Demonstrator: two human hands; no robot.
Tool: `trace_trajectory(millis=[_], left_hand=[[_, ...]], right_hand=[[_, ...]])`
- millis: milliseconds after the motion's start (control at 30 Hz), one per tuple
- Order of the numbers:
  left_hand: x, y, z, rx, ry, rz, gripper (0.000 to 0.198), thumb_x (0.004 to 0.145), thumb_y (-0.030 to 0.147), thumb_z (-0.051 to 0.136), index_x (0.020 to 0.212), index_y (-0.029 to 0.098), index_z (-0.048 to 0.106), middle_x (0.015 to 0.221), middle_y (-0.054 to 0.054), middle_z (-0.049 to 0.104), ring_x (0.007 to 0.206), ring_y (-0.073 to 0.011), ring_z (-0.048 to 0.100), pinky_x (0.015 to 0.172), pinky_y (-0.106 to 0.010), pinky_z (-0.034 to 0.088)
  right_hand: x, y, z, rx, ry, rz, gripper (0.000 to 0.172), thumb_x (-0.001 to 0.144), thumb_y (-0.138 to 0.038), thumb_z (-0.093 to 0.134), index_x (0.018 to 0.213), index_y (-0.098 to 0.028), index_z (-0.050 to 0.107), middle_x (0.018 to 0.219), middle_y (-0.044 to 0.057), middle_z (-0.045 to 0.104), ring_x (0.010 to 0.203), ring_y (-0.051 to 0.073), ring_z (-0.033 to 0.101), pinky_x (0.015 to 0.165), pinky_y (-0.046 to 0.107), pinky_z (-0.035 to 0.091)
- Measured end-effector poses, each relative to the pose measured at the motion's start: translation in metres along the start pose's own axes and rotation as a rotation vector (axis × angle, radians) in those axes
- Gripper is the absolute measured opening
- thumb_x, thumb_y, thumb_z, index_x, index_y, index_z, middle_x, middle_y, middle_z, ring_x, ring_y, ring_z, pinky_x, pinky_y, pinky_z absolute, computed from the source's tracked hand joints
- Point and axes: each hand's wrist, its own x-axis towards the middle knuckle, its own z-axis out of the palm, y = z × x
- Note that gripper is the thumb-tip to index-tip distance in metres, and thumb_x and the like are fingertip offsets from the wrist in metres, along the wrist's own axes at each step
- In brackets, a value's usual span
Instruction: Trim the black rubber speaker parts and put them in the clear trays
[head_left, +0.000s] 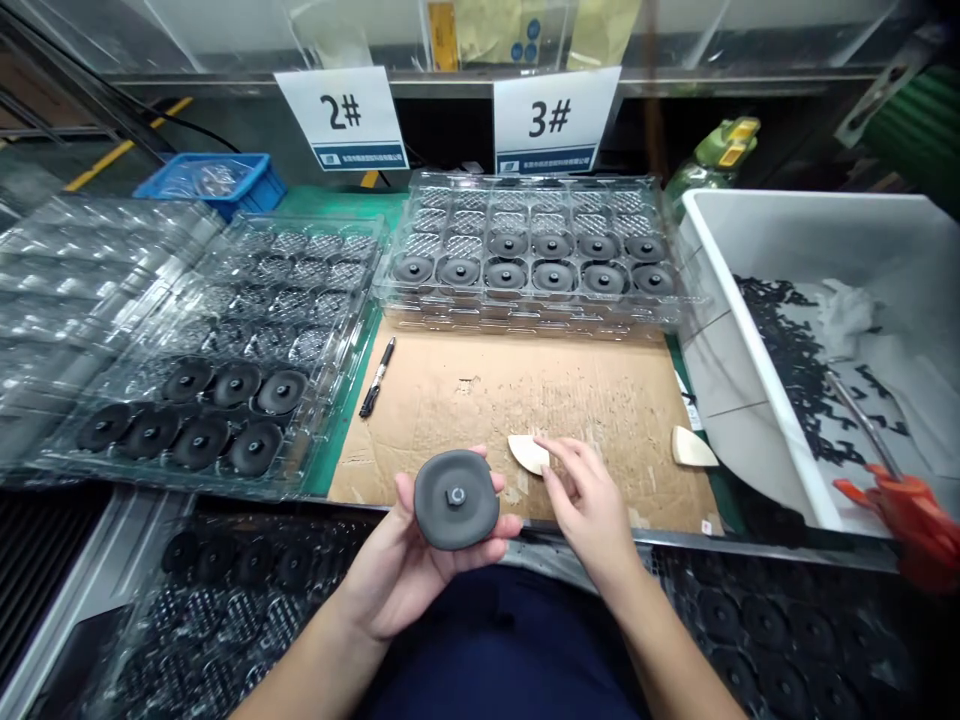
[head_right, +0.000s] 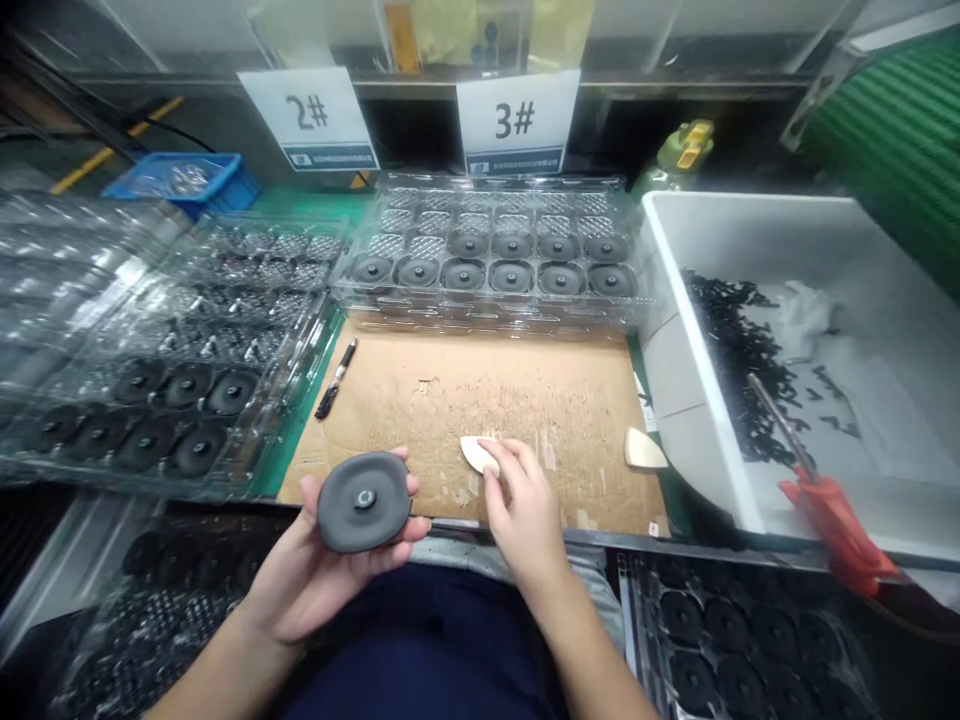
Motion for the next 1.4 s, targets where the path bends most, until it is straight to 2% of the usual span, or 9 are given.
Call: trace_trajectory(millis=[100, 233, 467, 667, 800, 900, 1067, 1233, 1400], left_hand=[[0.003, -0.004, -0.002, 0.163, 0.058, 0.095, 0.049, 0.086, 0.053, 0.039, 0.128, 0.029, 0.046, 0.116, -0.008, 0.061, 0.092, -0.0266, 0.066, 0.075, -0.034, 0.054], [0.008, -0.013, -0.008, 0.842, 0.079, 0.506, 0.078, 0.079, 0.026, 0.063, 0.140, 0.039, 0.018, 0.122, -0.007, 0.053, 0.106, -0.0251, 0.056, 0.093, -0.041, 0.042], [0.002, -0.014, -0.018, 1.343, 0.026, 0.694, 0.108, 0.070, 0.003, 0.066, 0.138, 0.047, -0.006, 0.125, -0.007, 0.048, 0.115, -0.0248, 0.048, 0.095, -0.044, 0.039], [-0.005, -0.001, -0.020, 1.233, 0.100, 0.527, 0.087, 0.064, 0.018, 0.076, 0.138, 0.032, 0.032, 0.123, -0.010, 0.056, 0.111, -0.0270, 0.052, 0.097, -0.039, 0.036], [-0.014, 0.005, -0.032, 1.077, 0.172, 0.233, 0.035, 0.078, 0.047, 0.057, 0.086, 0.016, 0.070, 0.080, -0.008, 0.069, 0.077, -0.0219, 0.063, 0.073, -0.031, 0.047], [-0.033, 0.002, -0.060, 1.083, 0.295, 0.187, 0.050, 0.080, 0.057, 0.047, 0.070, 0.012, 0.066, 0.062, -0.005, 0.065, 0.059, -0.0167, 0.060, 0.057, -0.027, 0.046], [-0.106, 0.004, -0.141, 1.245, 0.669, 0.035, 0.031, 0.086, 0.040, 0.052, 0.078, 0.012, 0.062, 0.068, 0.000, 0.063, 0.062, -0.0126, 0.060, 0.061, -0.030, 0.050], [-0.201, 0.010, -0.212, 1.453, 1.177, -0.028, 0.022, 0.086, 0.032, 0.052, 0.100, 0.017, 0.060, 0.110, -0.007, 0.059, 0.097, -0.0201, 0.057, 0.085, -0.042, 0.048], [-0.220, -0.019, -0.257, 1.538, 1.394, -0.034, 0.026, 0.086, 0.032, 0.053, 0.107, 0.017, 0.057, 0.115, -0.008, 0.057, 0.101, -0.0222, 0.056, 0.086, -0.044, 0.047]], right_hand=[[-0.014, -0.009, -0.005, 0.028, -0.046, -0.021, 0.030, 0.087, -0.019, 0.044, 0.113, -0.021, 0.058, 0.097, 0.006, 0.061, 0.072, 0.015, 0.057, 0.067, 0.029, 0.050], [-0.027, -0.014, 0.000, 0.041, -0.033, -0.020, 0.036, 0.087, -0.016, 0.043, 0.122, -0.020, 0.050, 0.089, 0.005, 0.062, 0.054, 0.010, 0.049, 0.055, 0.025, 0.048], [-0.027, -0.024, -0.002, 0.055, -0.077, -0.413, 0.050, 0.085, -0.009, 0.050, 0.130, -0.029, 0.044, 0.103, 0.006, 0.060, 0.089, 0.016, 0.057, 0.076, 0.031, 0.049], [-0.016, -0.029, -0.007, -0.018, -0.146, -0.513, 0.033, 0.086, -0.017, 0.051, 0.116, -0.028, 0.060, 0.088, 0.004, 0.062, 0.077, 0.016, 0.056, 0.066, 0.031, 0.046], [-0.022, -0.038, 0.002, 0.082, -0.162, -0.448, 0.016, 0.087, -0.017, 0.049, 0.086, -0.018, 0.064, 0.067, 0.002, 0.059, 0.063, 0.015, 0.054, 0.057, 0.028, 0.043], [-0.026, -0.036, 0.018, 0.036, -0.323, -0.537, 0.022, 0.088, -0.020, 0.047, 0.070, -0.018, 0.059, 0.058, 0.001, 0.053, 0.055, 0.014, 0.050, 0.052, 0.026, 0.039], [-0.020, 0.001, 0.049, -0.255, -0.687, -0.667, 0.018, 0.089, -0.025, 0.048, 0.100, -0.028, 0.062, 0.080, 0.000, 0.067, 0.071, 0.016, 0.062, 0.067, 0.028, 0.045], [-0.009, 0.024, 0.062, -0.437, -0.802, -0.650, 0.022, 0.090, -0.031, 0.044, 0.102, -0.031, 0.063, 0.086, 0.000, 0.070, 0.077, 0.019, 0.066, 0.068, 0.033, 0.048], [-0.011, 0.010, 0.063, -0.489, -0.843, -0.509, 0.027, 0.090, -0.032, 0.040, 0.103, -0.028, 0.063, 0.092, 0.004, 0.070, 0.085, 0.024, 0.065, 0.077, 0.041, 0.048]])
